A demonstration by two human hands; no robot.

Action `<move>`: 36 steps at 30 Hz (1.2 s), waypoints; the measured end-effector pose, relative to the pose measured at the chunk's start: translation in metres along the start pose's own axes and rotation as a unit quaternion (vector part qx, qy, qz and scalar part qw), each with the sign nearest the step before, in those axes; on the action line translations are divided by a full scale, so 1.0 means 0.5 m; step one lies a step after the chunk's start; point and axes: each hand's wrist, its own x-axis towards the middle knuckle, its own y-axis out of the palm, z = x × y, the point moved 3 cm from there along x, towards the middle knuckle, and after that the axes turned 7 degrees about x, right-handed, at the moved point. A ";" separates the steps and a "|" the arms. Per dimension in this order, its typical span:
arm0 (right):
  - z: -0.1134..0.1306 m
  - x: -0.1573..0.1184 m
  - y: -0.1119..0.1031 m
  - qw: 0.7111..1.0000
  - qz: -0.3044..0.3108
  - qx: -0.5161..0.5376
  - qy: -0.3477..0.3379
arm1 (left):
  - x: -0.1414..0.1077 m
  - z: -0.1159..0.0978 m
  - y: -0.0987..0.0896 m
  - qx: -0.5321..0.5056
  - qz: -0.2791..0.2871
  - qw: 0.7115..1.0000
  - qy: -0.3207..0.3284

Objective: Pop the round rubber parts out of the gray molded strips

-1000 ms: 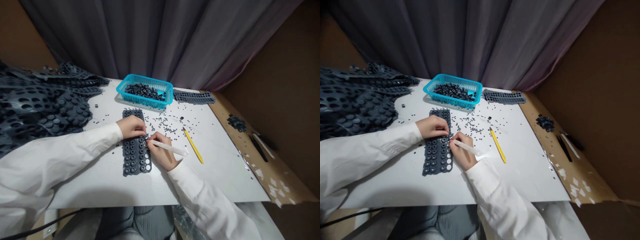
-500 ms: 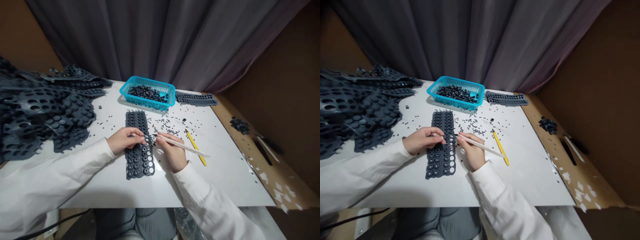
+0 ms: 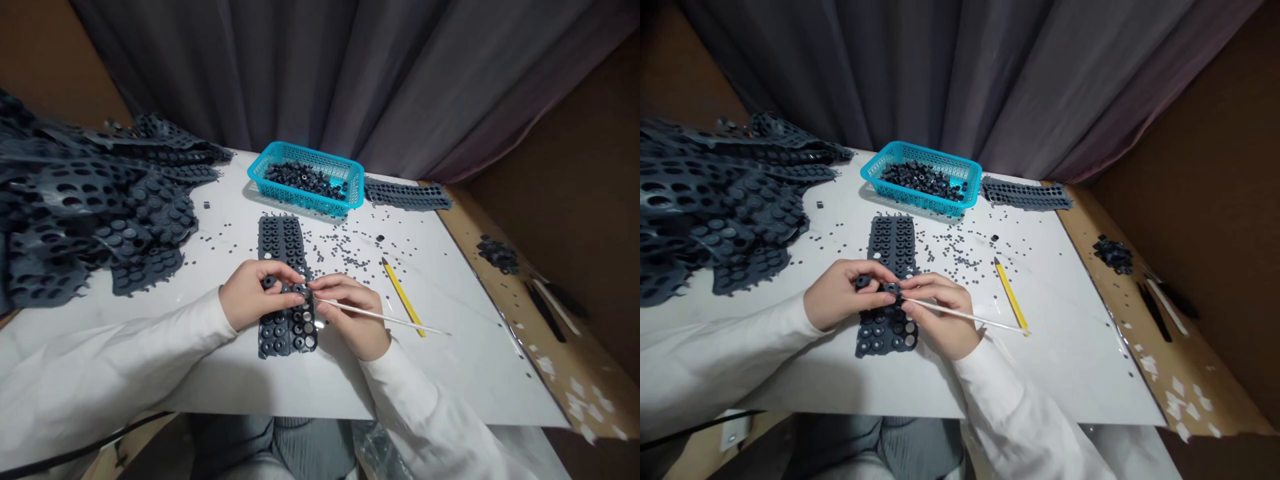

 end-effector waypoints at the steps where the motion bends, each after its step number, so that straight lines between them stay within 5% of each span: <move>1: 0.003 -0.001 0.001 1.000 0.003 -0.003 -0.003 | -0.001 -0.002 0.000 -0.003 0.001 1.000 -0.001; 9: -0.001 -0.005 -0.002 0.999 -0.031 0.007 -0.002 | 0.013 -0.005 -0.006 0.009 0.005 1.000 0.003; 12: -0.017 0.000 -0.014 0.997 -0.078 0.009 0.003 | 0.100 -0.027 -0.043 0.043 -0.039 0.997 0.045; 18: -0.044 0.013 -0.049 0.985 -0.169 -0.012 0.035 | 0.354 -0.088 -0.132 0.171 -0.188 0.956 0.149; 25: -0.059 0.017 -0.056 0.977 -0.203 -0.001 0.063 | 0.493 -0.087 -0.088 0.180 -0.159 0.957 0.162; 30: -0.055 0.023 -0.066 0.976 -0.213 -0.005 0.038 | 0.478 -0.102 -0.050 0.177 -0.152 0.952 0.199; 33: -0.028 0.024 -0.082 0.970 -0.240 -0.024 -0.019 | 0.382 -0.112 -0.028 0.137 -0.143 0.948 0.251; 36: 0.007 0.016 -0.087 0.964 -0.258 -0.035 -0.062 | 0.236 -0.101 0.007 0.072 -0.055 0.977 0.195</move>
